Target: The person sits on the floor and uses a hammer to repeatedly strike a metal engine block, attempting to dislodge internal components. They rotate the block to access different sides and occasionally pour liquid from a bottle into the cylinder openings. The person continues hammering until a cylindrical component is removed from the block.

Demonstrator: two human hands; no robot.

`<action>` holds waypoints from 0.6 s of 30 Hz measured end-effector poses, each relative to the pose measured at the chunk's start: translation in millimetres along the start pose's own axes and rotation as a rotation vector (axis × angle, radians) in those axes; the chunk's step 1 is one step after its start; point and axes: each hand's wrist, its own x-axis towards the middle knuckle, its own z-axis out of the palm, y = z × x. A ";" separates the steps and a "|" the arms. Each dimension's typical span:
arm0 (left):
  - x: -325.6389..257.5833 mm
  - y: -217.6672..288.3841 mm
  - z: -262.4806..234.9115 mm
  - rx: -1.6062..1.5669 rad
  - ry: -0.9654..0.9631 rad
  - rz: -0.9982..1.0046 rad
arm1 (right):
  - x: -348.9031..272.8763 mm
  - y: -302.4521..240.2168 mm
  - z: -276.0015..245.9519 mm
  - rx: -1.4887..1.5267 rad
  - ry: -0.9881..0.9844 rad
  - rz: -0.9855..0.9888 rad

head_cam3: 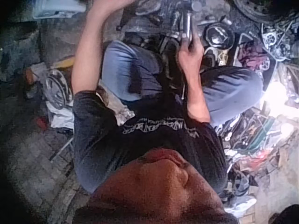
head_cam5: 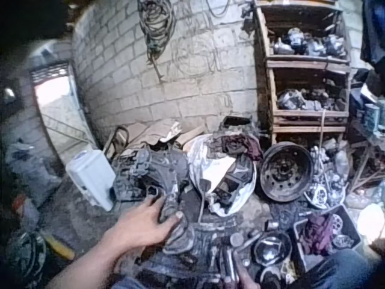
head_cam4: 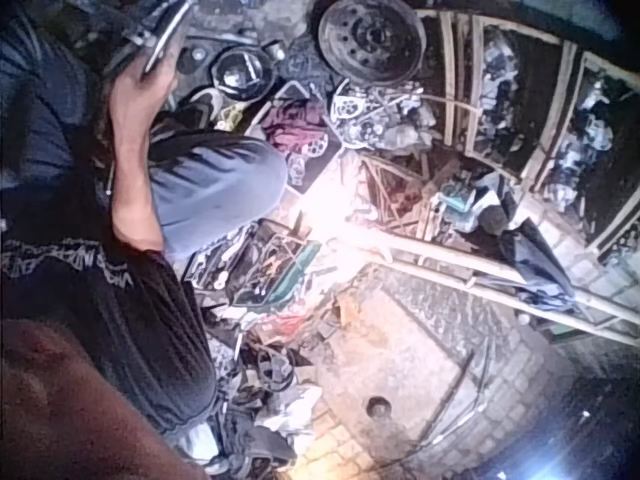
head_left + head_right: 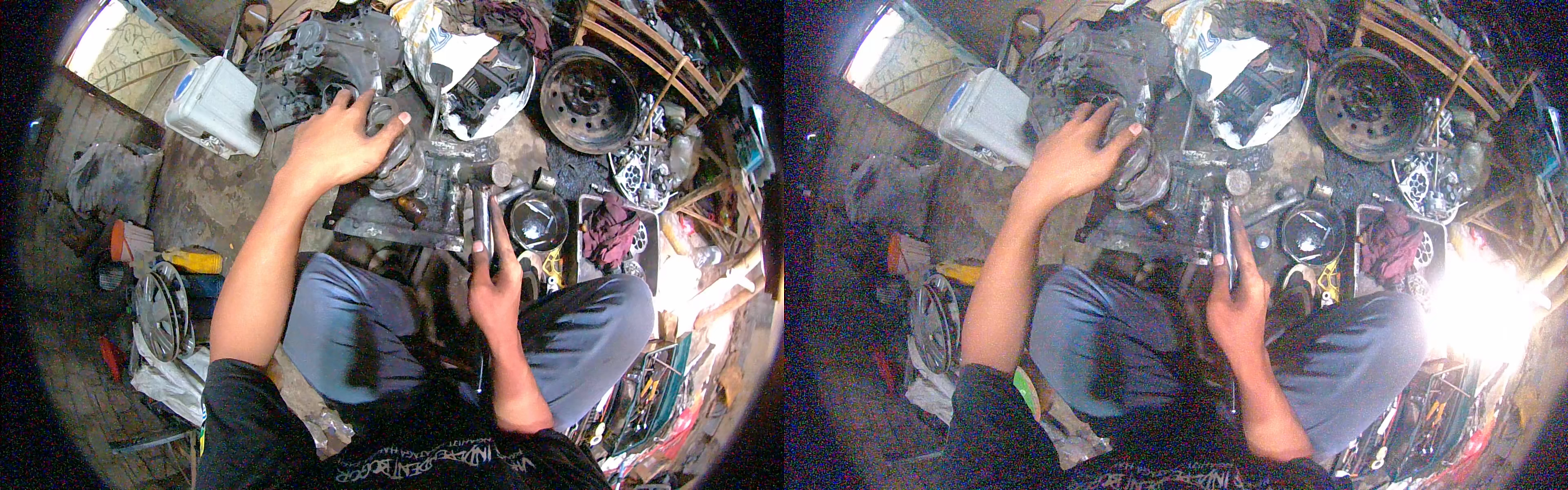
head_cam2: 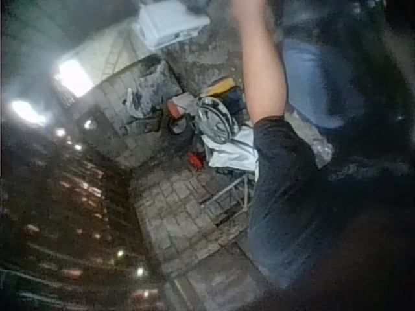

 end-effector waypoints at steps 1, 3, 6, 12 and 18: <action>-2.2 1.0 -2.8 0.002 -0.007 -0.007 | 0.3 -0.4 0.6 0.004 0.001 0.001; -5.8 2.9 -8.7 0.006 -0.021 -0.022 | 0.8 0.1 2.2 0.017 0.000 0.004; -6.1 1.2 -11.6 0.020 -0.047 -0.052 | 0.3 9.2 5.7 0.002 0.015 -0.037; -8.2 -11.8 -5.2 0.002 -0.006 -0.044 | -1.4 9.5 9.8 -0.059 0.010 -0.044; -16.7 -4.0 -18.0 0.049 -0.078 -0.071 | -2.3 2.0 10.7 0.010 -0.069 0.014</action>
